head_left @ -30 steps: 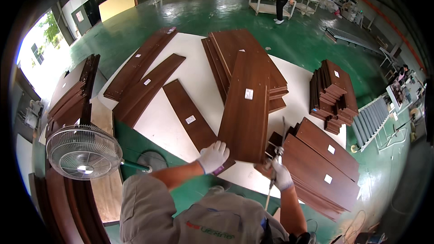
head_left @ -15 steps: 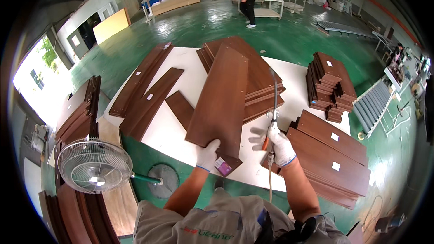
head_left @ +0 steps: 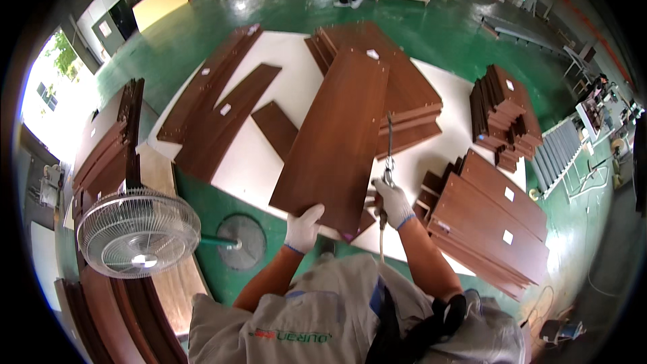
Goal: The person picks up wooden panels from a stack, uses an air duster to clean the surfaces and edges, and feeds the panels into a processing machine one at a time.
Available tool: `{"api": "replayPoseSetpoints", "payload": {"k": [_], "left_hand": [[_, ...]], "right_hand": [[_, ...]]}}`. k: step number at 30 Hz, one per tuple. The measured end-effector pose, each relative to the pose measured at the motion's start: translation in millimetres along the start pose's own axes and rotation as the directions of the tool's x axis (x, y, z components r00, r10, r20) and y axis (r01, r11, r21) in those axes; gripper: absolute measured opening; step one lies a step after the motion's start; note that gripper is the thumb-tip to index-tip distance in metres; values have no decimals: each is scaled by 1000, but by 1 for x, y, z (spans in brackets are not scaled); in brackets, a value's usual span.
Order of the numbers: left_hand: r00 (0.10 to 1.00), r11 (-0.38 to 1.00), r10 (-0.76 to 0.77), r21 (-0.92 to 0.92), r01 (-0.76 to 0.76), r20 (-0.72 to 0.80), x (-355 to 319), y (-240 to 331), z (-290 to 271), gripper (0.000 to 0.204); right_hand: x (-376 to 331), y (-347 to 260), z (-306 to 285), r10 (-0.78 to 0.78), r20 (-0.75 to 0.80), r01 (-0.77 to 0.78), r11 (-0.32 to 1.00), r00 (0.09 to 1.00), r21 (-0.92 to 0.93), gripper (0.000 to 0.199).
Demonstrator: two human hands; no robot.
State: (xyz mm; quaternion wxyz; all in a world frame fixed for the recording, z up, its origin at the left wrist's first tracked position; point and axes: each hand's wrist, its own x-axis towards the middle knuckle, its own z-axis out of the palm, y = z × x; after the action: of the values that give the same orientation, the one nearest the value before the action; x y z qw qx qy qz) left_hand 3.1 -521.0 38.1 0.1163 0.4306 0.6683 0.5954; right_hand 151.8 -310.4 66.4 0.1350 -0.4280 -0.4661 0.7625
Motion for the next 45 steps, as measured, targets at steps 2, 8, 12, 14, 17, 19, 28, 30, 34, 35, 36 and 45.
{"api": "replayPoseSetpoints", "payload": {"k": [2,8,12,14,17,19,28,30,34,35,36,45], "left_hand": [[996,982,-79,-177,72,-32,-4,0,8,24],[768,107,-510,-857,504,387,-23,18,47,48],[643,417,-450,-491,765,619,-46,5,49,49],[584,313,-369,-495,811,723,-40,-7,48,47],[626,-134,-414,-724,676,661,-3,-16,74,50],[643,-72,-428,-733,676,635,20,6,83,49],[795,198,-460,-827,526,395,-27,4,68,57],[772,228,-537,-822,522,341,-46,-13,52,56],[752,304,-613,-806,508,243,-52,-24,10,53],[765,317,-604,-813,488,223,-47,-25,2,52],[790,327,-565,-814,481,240,-39,-19,-4,53],[813,578,-354,-576,578,462,112,24,28,61]], "right_hand": [[-12,-7,19,-23,-66,20,999,998,-49,39],[-43,22,-17,-63,-24,58,980,998,-189,26],[-59,23,-65,15,-116,-2,994,993,106,12],[-75,24,-91,-101,-94,120,964,990,236,18],[-104,22,-142,-92,82,57,932,992,357,39],[-122,23,-155,-114,156,89,983,981,159,45],[-113,57,-141,-113,160,106,993,981,49,50],[-103,34,-123,-107,279,111,994,954,4,48],[-66,20,-99,-54,323,142,956,945,-257,46],[-64,14,-90,-34,336,124,960,941,-251,47],[-66,4,-84,-69,344,172,945,936,-277,50],[-99,10,-99,-176,81,189,963,981,-195,46]]}}
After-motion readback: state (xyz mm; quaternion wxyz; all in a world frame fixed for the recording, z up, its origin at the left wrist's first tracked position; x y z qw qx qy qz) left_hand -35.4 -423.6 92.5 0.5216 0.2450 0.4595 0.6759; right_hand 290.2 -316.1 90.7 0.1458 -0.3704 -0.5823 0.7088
